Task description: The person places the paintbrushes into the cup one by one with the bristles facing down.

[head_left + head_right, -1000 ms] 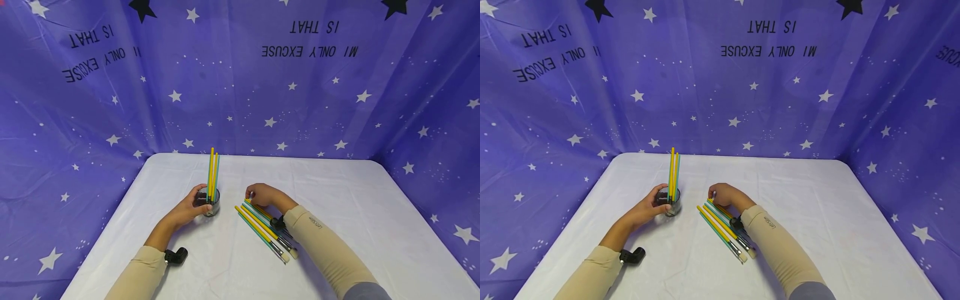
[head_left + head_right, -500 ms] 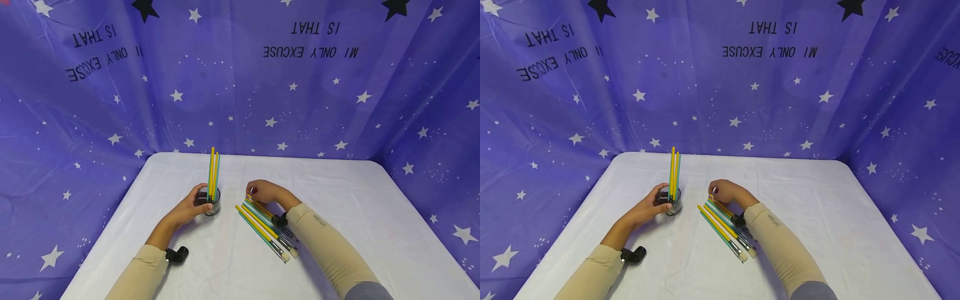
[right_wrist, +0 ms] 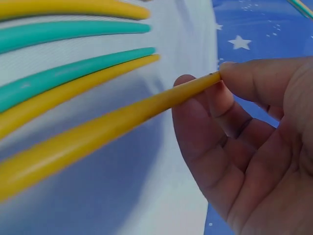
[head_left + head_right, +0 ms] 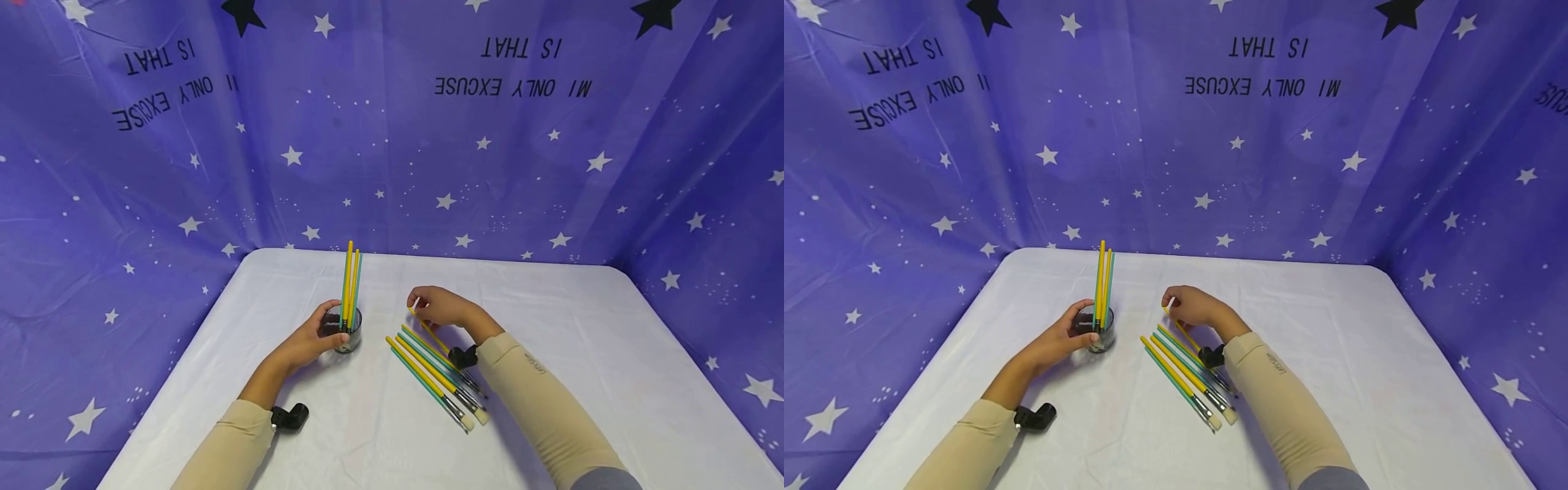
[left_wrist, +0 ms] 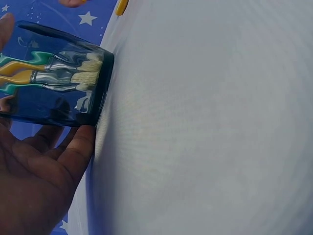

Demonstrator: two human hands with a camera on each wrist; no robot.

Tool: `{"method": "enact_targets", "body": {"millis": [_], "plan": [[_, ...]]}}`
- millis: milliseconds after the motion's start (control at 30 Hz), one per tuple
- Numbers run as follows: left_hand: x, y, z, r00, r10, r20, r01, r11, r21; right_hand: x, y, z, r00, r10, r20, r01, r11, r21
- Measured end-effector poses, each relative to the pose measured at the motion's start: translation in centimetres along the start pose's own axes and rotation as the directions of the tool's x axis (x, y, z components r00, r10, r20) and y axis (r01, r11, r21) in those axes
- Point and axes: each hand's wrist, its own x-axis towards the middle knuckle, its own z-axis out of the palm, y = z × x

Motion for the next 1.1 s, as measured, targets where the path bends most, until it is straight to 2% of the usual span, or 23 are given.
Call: {"method": "enact_targets", "body": {"millis": [300,567,833,1000,1100], "plan": [[0.0,0.1,0.0,1.000,0.008,0.002,-0.008,1.000,-0.002,0.0,-0.8,-1.2,0.993,-0.047,-0.112,0.060,0.992,0.111],[0.0,0.1,0.1,1.000,-0.015,-0.007,0.015,1.000,0.011,0.1,-1.6,-1.1,0.969,-0.098,-0.228,0.150,0.963,0.222],[0.0,0.1,0.1,1.000,-0.021,-0.012,0.022,1.000,0.023,0.4,-2.2,-0.9,0.926,-0.116,-0.359,0.249,0.902,0.353],[0.0,0.2,0.2,1.000,-0.015,-0.010,0.015,1.000,0.024,0.6,-2.7,-0.5,0.908,-0.113,-0.403,0.293,0.859,0.419],[-0.1,0.2,0.2,1.000,-0.009,-0.009,0.009,1.000,0.024,0.9,-2.9,-0.2,0.899,-0.105,-0.426,0.320,0.822,0.471]]}}
